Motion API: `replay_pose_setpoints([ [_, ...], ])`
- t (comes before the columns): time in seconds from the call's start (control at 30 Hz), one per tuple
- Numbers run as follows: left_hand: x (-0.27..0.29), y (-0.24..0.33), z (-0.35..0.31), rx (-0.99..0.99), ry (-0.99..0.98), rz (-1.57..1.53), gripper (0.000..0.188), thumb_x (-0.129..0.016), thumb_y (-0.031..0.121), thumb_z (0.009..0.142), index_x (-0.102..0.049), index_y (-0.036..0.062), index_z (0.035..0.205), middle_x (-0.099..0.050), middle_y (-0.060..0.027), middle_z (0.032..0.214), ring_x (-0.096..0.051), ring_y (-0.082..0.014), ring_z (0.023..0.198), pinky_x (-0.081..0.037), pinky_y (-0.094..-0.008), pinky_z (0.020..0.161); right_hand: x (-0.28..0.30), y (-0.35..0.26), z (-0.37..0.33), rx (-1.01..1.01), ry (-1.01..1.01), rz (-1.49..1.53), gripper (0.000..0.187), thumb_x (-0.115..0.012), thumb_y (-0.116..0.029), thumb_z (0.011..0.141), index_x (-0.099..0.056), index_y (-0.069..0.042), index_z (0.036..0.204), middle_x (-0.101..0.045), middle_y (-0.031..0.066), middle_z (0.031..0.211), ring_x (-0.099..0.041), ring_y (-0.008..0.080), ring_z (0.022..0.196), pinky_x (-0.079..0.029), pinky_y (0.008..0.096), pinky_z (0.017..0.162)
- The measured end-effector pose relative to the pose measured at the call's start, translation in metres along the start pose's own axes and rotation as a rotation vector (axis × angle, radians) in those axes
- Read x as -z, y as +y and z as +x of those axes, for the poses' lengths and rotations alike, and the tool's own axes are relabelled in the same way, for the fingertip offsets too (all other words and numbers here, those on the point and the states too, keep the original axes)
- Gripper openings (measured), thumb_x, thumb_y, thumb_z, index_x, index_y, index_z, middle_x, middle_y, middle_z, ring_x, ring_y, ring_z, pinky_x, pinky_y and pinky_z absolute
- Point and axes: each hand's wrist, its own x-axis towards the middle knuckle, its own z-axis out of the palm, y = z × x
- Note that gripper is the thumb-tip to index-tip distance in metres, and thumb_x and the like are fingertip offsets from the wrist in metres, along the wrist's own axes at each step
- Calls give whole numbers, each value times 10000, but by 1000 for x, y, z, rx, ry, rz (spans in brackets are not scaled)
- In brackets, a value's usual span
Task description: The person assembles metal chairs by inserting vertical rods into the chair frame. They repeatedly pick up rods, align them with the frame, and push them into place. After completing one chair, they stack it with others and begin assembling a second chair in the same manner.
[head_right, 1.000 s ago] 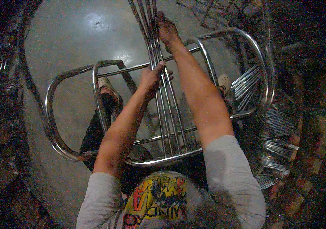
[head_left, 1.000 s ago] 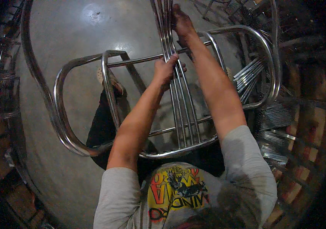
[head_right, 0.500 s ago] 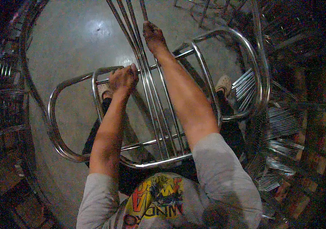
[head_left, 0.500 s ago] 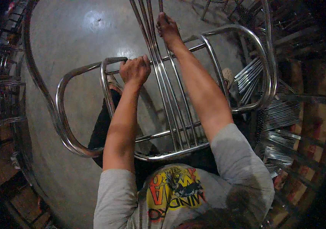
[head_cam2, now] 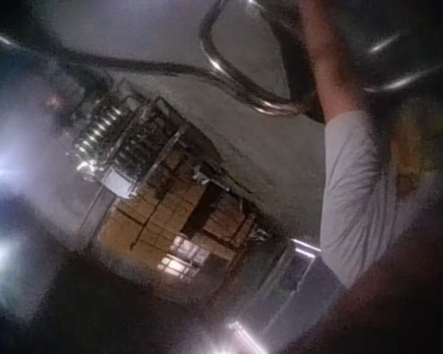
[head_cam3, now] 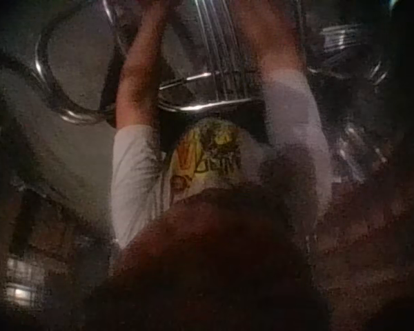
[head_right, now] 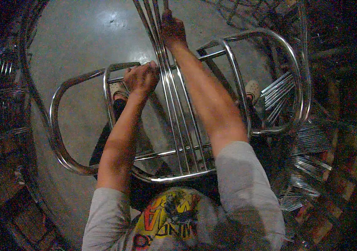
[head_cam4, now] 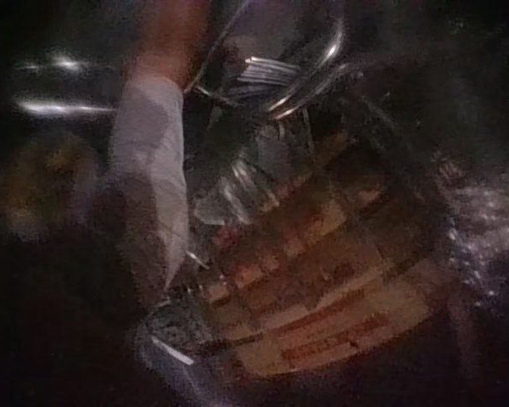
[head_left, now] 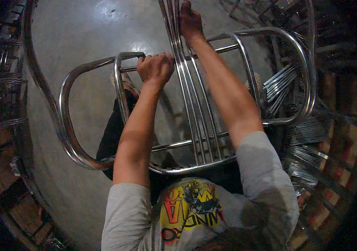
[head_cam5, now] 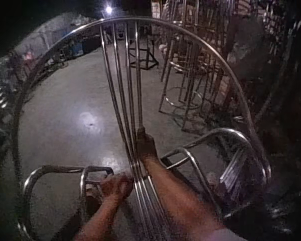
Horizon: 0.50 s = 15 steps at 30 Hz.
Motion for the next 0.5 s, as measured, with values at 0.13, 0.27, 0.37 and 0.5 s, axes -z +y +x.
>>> replay_pose_setpoints([
  [0.13, -6, 0, -1, -26, 58, -4, 358, -499, 311, 880, -661, 129, 618, -661, -110, 633, -645, -301, 643, -451, -456, 734, 11, 17, 9, -201, -112, -91, 610, -363, -519, 1000, -633, 21, 918, -599, 189, 730, -561, 316, 687, -444, 457, 693],
  [0.27, -12, -1, 3, -72, 62, 33, 323, -541, 282, 852, -616, 129, 577, -646, -115, 598, -641, -296, 612, -446, -446, 688, 15, 31, 20, -33, 25, -78, 591, -405, -546, 987, -637, -41, 784, -452, 37, 596, -401, 172, 643, -370, 438, 578],
  [0.37, -14, -1, 2, -111, 120, -9, 314, -541, 284, 847, -623, 134, 583, -650, -112, 598, -642, -294, 600, -445, -441, 686, 39, 39, 27, -75, 34, -107, 638, -392, -575, 982, -532, -68, 620, -383, 1, 527, -342, 149, 540, -321, 391, 481],
  [0.5, -16, 2, 0, -108, 194, -32, 313, -547, 300, 839, -623, 139, 582, -656, -88, 601, -638, -275, 582, -443, -430, 678, 42, 42, 33, -131, 34, 116, 624, -395, -575, 980, -571, -76, 650, -477, 21, 548, -474, 181, 552, -385, 387, 529],
])
